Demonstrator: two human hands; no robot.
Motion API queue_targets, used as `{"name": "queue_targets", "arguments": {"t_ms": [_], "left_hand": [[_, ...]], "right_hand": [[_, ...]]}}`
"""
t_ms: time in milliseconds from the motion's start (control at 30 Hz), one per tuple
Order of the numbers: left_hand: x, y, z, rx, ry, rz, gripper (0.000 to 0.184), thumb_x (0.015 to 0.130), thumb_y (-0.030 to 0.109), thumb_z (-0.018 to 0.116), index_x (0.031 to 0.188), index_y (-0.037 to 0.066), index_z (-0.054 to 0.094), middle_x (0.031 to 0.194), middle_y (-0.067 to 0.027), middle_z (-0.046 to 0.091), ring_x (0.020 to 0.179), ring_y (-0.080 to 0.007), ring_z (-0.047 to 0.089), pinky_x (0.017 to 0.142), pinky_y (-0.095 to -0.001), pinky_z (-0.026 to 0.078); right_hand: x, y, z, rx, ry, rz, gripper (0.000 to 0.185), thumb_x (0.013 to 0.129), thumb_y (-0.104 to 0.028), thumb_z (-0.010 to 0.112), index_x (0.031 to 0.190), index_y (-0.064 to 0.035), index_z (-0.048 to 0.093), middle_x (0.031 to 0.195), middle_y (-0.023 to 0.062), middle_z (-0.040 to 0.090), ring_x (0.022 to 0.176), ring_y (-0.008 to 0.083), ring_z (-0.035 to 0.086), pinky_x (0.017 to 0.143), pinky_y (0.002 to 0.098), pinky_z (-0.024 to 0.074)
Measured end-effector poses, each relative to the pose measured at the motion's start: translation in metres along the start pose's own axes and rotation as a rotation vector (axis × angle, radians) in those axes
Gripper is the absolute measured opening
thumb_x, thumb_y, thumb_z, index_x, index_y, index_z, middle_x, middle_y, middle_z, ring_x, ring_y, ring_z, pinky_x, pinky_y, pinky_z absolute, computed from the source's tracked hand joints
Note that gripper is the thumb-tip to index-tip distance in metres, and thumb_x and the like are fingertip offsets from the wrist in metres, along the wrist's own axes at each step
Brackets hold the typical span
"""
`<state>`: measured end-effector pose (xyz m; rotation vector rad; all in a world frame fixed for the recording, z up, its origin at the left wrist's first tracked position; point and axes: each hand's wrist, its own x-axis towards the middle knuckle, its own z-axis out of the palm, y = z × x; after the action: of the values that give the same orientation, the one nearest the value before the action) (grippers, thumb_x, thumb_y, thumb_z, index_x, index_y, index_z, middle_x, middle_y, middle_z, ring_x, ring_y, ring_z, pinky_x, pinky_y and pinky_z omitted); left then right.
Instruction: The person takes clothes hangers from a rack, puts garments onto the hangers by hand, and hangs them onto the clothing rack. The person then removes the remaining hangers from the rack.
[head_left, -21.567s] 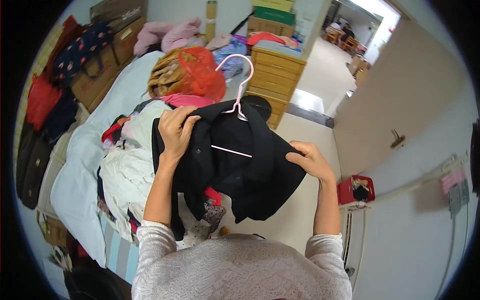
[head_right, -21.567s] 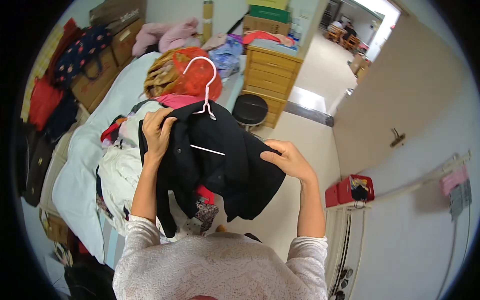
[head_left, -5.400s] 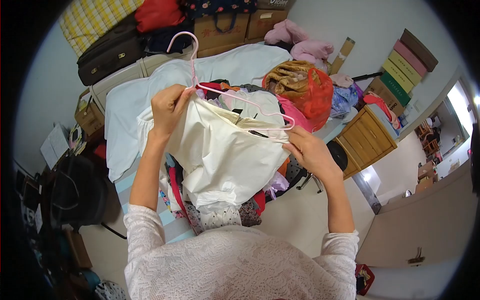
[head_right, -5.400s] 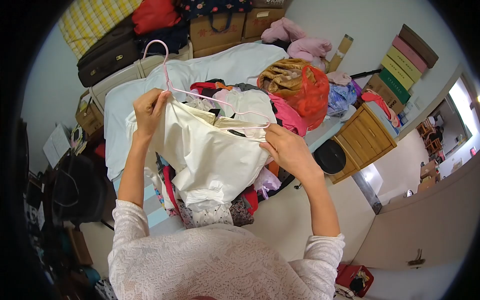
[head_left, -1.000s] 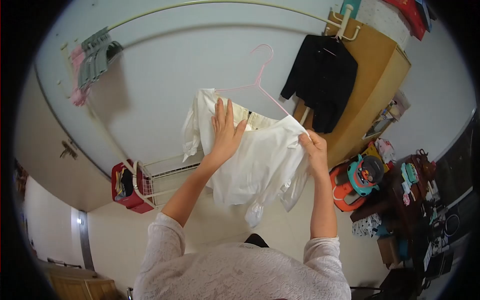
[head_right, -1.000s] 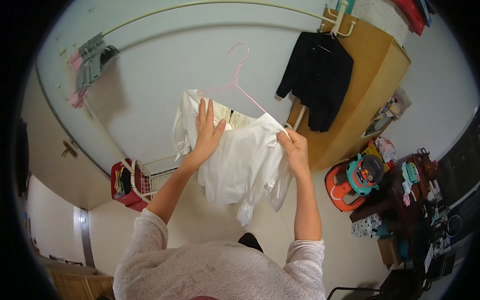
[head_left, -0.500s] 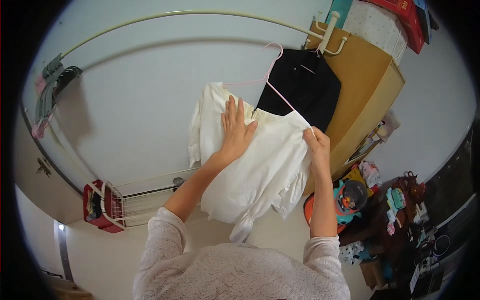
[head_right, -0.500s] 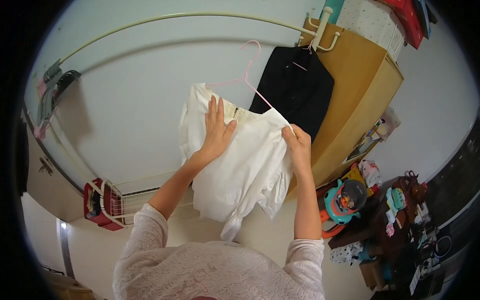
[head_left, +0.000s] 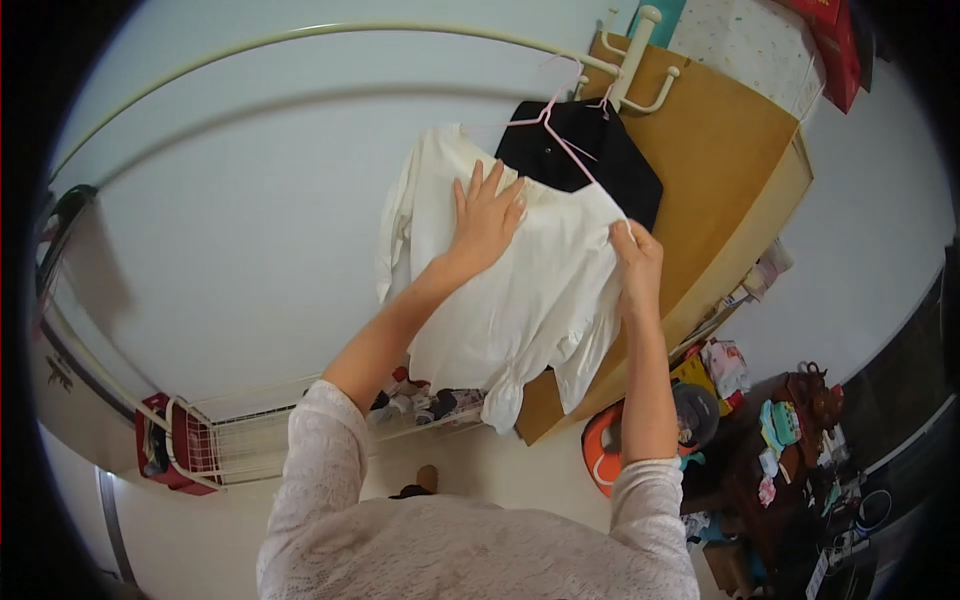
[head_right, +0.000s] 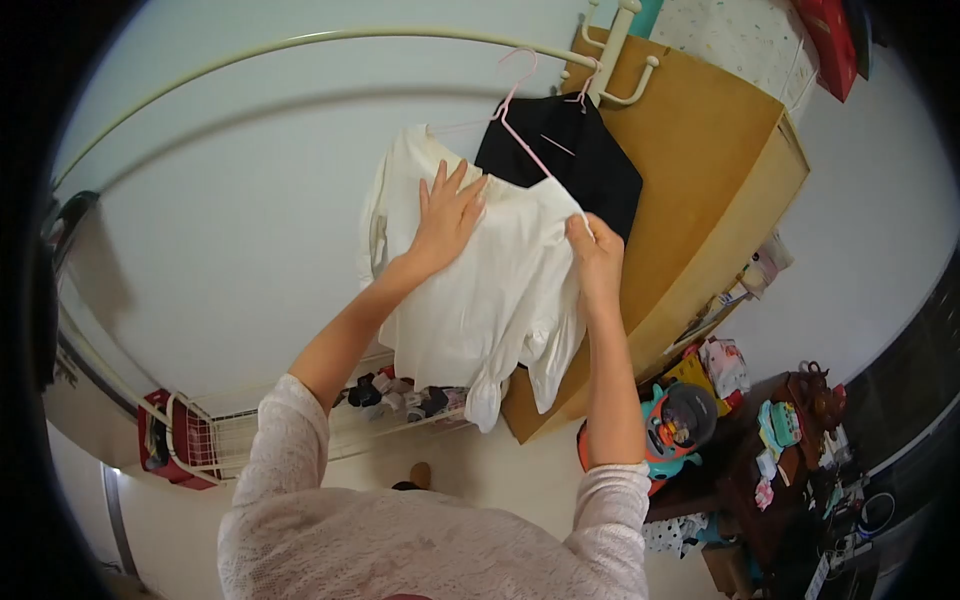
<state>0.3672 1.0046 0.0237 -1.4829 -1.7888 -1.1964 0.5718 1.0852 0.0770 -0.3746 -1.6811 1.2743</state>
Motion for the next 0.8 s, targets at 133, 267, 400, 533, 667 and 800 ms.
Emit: {"name": "queue_targets", "arguments": {"t_ms": [133,267,400,533,667,800], "left_hand": [[0.043,-0.017,0.032,-0.052,0.051,0.006,0.046,0.095,0.028,0.042,0.134,0.004,0.043,0.144,-0.0254,0.027,0.136,-0.0452,0.015,0.105,-0.0646,0.01],[0.08,-0.025,0.063,-0.13,0.13,-0.01,0.05,0.095,0.024,0.043,0.138,0.002,0.035,0.147,-0.0268,0.018,0.136,-0.0448,0.015,0.106,-0.0635,0.01],[0.105,-0.031,0.085,-0.145,0.127,-0.022,0.055,0.094,0.023,0.044,0.141,0.0,0.027,0.148,-0.0284,0.012,0.137,-0.0452,0.015,0.105,-0.0637,0.011],[0.114,-0.035,0.099,-0.154,0.096,-0.014,0.059,0.094,0.023,0.045,0.142,0.0,0.023,0.148,-0.0293,0.009,0.137,-0.0461,0.013,0.106,-0.0631,0.012],[0.12,-0.039,0.11,-0.145,0.047,-0.003,0.061,0.093,0.025,0.047,0.143,0.0,0.022,0.148,-0.0291,0.009,0.136,-0.0466,0.013,0.106,-0.0624,0.012],[0.114,-0.045,0.123,-0.134,0.0,-0.013,0.063,0.092,0.026,0.048,0.143,0.001,0.022,0.149,-0.0289,0.008,0.137,-0.046,0.013,0.106,-0.0635,0.011]], "right_hand": [[0.038,0.004,0.002,0.034,0.068,-0.003,0.022,0.091,-0.022,0.059,0.083,-0.002,0.063,0.074,-0.0038,0.057,0.067,0.0061,0.048,0.064,0.022,0.0382],[0.081,0.011,-0.003,0.027,0.127,0.0,0.022,0.091,-0.022,0.059,0.081,-0.0025,0.063,0.073,-0.0036,0.056,0.066,0.0066,0.047,0.064,0.0229,0.0385],[0.116,0.025,-0.006,0.016,0.129,-0.026,0.021,0.091,-0.021,0.059,0.082,-0.0028,0.063,0.072,-0.0037,0.056,0.065,0.0065,0.046,0.064,0.0231,0.0382],[0.139,0.038,-0.004,0.011,0.189,0.013,0.021,0.091,-0.02,0.058,0.081,-0.0028,0.063,0.072,-0.0032,0.055,0.066,0.0073,0.046,0.064,0.0237,0.0382],[0.154,0.042,0.001,-0.025,0.244,0.032,0.022,0.09,-0.021,0.059,0.08,-0.002,0.063,0.072,-0.0032,0.055,0.065,0.0078,0.046,0.064,0.0245,0.0383],[0.165,0.064,-0.008,-0.054,0.221,0.026,0.023,0.089,-0.023,0.059,0.081,-0.001,0.063,0.072,-0.0032,0.054,0.065,0.0078,0.045,0.064,0.0244,0.0379]]}}
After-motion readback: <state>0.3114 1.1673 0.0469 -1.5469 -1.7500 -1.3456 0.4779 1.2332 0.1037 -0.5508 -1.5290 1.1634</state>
